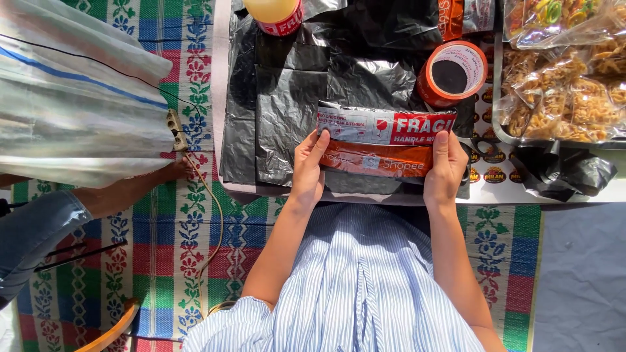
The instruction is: The person seals a small package by hand using tape from a roll, cutting the tape with scissors, and smoothing it over the wrapper's seams.
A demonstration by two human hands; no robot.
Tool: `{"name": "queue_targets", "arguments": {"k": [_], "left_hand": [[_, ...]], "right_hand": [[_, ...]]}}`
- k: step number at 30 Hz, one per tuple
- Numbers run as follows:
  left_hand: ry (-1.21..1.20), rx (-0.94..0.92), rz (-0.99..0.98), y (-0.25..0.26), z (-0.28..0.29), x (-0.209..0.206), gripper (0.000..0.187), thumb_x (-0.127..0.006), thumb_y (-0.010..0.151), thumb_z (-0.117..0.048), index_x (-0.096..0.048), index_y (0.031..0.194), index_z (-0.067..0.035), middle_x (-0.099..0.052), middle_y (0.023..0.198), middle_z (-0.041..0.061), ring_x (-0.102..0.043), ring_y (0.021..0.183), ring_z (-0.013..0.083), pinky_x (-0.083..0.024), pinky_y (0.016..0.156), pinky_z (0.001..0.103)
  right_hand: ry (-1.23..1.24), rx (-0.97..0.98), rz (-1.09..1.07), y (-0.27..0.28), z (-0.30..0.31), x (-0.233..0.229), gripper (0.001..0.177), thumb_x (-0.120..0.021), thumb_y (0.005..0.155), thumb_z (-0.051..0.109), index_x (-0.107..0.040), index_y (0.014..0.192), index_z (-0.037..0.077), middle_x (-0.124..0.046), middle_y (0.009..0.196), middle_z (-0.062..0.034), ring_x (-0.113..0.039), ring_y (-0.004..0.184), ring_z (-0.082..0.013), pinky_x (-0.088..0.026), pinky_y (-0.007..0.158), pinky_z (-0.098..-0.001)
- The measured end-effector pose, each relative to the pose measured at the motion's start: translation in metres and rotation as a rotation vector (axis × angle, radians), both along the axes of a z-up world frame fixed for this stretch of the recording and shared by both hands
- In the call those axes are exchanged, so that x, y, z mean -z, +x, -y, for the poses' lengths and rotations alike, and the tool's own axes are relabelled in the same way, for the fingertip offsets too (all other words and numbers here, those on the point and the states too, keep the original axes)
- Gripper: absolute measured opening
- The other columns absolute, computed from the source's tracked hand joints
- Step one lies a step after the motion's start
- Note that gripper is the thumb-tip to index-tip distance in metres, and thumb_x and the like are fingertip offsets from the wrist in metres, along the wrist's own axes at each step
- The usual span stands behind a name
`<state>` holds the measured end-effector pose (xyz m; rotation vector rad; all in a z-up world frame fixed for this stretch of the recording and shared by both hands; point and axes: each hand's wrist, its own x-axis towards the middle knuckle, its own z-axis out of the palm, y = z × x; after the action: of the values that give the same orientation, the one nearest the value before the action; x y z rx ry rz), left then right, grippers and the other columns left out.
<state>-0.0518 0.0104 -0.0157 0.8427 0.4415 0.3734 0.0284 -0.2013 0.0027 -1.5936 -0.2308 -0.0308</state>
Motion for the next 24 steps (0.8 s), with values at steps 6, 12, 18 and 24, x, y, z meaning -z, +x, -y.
{"name": "queue_targets", "arguments": {"k": [6,12,18,24], "left_hand": [[0.051,0.046,-0.010,0.009,-0.008,-0.019,0.023,-0.068,0.101,-0.019,-0.074,0.114,-0.002,-0.077,0.096,0.021,-0.077,0.088,0.0278,-0.064,0.075,0.042],[0.119,0.112,0.024,0.024,-0.025,-0.027,0.028,-0.063,0.103,-0.021,-0.073,0.120,-0.001,-0.076,0.102,0.020,-0.075,0.096,0.0264,-0.062,0.084,0.042],[0.197,0.142,0.059,0.044,-0.034,-0.025,0.031,-0.062,0.103,-0.023,-0.071,0.127,-0.005,-0.075,0.110,0.011,-0.070,0.106,0.0180,-0.057,0.095,0.037],[0.089,0.135,0.046,0.062,-0.035,-0.039,0.033,-0.062,0.104,-0.028,-0.071,0.126,-0.005,-0.074,0.112,0.018,-0.074,0.102,0.0273,-0.059,0.090,0.040]], "right_hand": [[0.039,0.004,0.002,0.012,0.009,0.013,0.037,-0.044,0.117,0.034,-0.069,0.108,0.008,-0.065,0.094,-0.0029,-0.060,0.096,-0.0101,-0.052,0.091,-0.0311],[0.022,-0.077,0.014,0.013,-0.012,-0.054,0.041,-0.037,0.117,0.035,-0.068,0.114,0.008,-0.066,0.099,-0.0043,-0.058,0.100,-0.0123,-0.050,0.100,-0.0370],[0.060,-0.166,-0.001,0.038,-0.005,-0.041,0.027,-0.046,0.114,0.028,-0.062,0.124,0.009,-0.064,0.108,-0.0043,-0.058,0.107,-0.0124,-0.045,0.105,-0.0371],[0.166,-0.162,-0.092,0.056,-0.005,-0.029,0.031,-0.053,0.111,0.024,-0.061,0.133,0.003,-0.069,0.112,-0.0125,-0.066,0.106,-0.0176,-0.054,0.097,-0.0396]]}}
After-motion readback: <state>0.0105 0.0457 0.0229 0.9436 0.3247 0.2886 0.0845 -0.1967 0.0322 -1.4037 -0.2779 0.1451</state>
